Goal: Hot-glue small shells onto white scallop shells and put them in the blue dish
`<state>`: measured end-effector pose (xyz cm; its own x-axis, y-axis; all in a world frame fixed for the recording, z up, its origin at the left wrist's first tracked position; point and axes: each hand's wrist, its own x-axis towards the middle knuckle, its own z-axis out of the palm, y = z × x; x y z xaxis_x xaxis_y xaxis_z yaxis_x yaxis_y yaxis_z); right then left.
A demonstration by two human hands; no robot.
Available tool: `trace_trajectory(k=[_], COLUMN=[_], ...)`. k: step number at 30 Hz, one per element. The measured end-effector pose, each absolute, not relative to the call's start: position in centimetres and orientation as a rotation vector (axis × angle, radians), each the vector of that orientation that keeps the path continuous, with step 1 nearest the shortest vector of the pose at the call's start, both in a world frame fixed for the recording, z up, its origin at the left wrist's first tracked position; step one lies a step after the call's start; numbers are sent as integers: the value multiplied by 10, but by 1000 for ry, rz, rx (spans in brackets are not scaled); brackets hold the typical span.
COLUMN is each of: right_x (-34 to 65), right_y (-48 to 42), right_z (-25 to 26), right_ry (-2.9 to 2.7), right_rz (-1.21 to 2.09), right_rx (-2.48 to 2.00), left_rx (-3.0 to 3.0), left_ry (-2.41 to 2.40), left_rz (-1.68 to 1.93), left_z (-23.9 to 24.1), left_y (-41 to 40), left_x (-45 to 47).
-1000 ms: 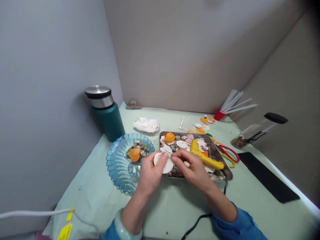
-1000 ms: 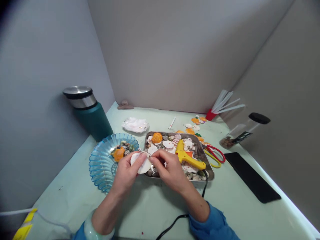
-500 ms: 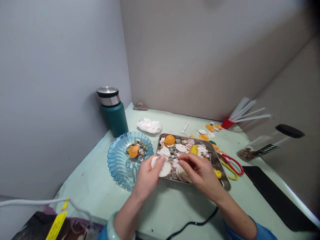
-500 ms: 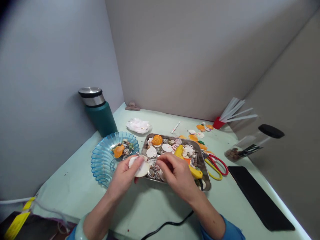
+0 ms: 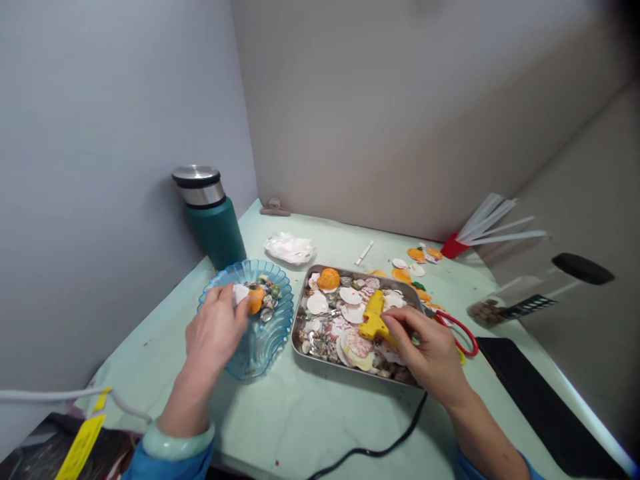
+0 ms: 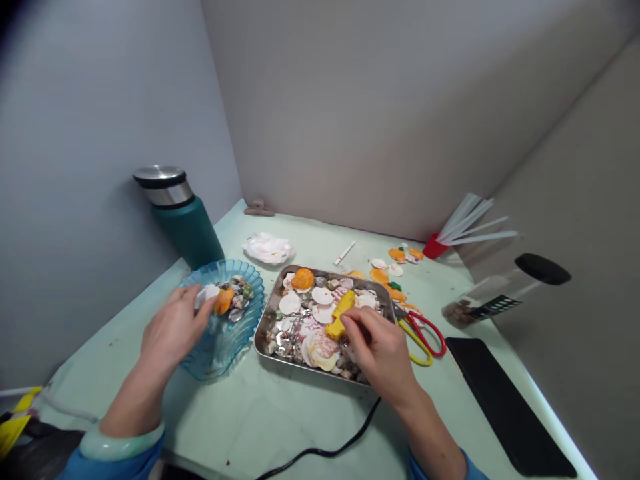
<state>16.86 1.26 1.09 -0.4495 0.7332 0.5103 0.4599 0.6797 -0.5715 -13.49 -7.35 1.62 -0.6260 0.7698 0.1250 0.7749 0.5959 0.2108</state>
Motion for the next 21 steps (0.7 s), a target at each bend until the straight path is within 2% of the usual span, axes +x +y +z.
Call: trace_trajectory(k=[4,7,12,15,21], right_x=[177,185,195,195,191], right_y=[16,22,29,27,20], right_z=[9,8,5,5,1], right_ry=[-2116,-2164,-2459,-2545,-2598], right_rz=[405,320,175,124,164], right_rx=[-967,-1043,-1222,-1327,-1406], left_rx=[-1358,-1351,-1753,-1984,-2167], left_ry=[-2729,-2555,-2261,-2227,-2274], left_rz=[-393,-629,-930,-821,-326], left_z=[14,17,19,21,25], left_y=[-76,-76,-65,-54,-28], left_x=[-129,-114,-78,-58,-34])
